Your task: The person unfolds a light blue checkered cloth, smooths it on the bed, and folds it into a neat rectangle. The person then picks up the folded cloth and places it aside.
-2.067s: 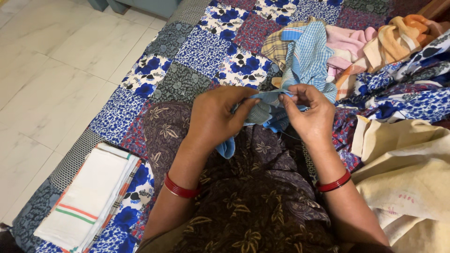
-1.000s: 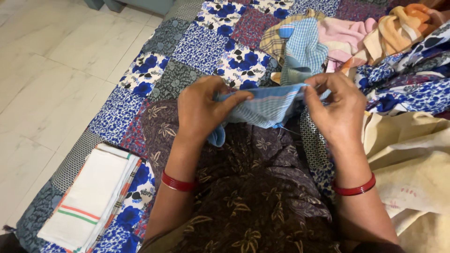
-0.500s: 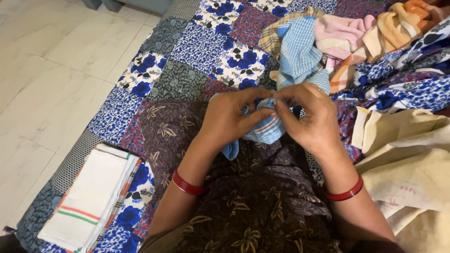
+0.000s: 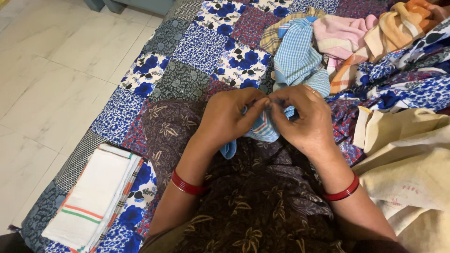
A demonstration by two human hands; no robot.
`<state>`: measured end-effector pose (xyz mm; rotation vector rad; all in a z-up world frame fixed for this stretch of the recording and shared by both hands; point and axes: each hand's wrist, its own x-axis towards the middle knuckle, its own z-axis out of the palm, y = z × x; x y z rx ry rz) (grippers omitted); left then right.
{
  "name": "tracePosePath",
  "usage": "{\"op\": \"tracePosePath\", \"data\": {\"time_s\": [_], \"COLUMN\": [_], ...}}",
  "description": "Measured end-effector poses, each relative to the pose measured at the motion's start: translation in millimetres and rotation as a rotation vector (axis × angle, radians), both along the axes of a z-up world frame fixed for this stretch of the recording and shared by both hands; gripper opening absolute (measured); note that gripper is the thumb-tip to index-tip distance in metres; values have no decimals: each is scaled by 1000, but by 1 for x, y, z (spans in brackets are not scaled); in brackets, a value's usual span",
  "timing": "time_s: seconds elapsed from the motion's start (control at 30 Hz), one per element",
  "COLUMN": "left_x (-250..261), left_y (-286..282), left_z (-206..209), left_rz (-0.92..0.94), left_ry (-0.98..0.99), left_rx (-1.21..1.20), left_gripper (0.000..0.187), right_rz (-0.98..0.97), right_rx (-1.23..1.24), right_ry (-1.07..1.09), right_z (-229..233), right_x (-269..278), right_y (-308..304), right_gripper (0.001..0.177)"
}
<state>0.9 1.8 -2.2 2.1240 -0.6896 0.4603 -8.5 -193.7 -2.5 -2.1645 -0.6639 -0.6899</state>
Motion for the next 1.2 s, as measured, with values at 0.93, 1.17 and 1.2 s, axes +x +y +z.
{"op": "tracePosePath", "data": {"time_s": [0.93,1.17,1.2], "left_x": [-18,-24,-25], "left_y": [-6,-12,-13], "left_z": [-1,-6,-6], "left_rz": [-301,-345,-349], "left_ry": [114,211,250], "left_rx": [223,259,259], "left_gripper": [18,16,16], "right_rz": [213,273,283], "right_rx": [-114,-289,-306], "right_ry": [412,440,422], "right_z": [-31,-22,-21], "right_x": [41,36,35], "right_y": [-60,-41,-40], "right_gripper": [26,47,46]}}
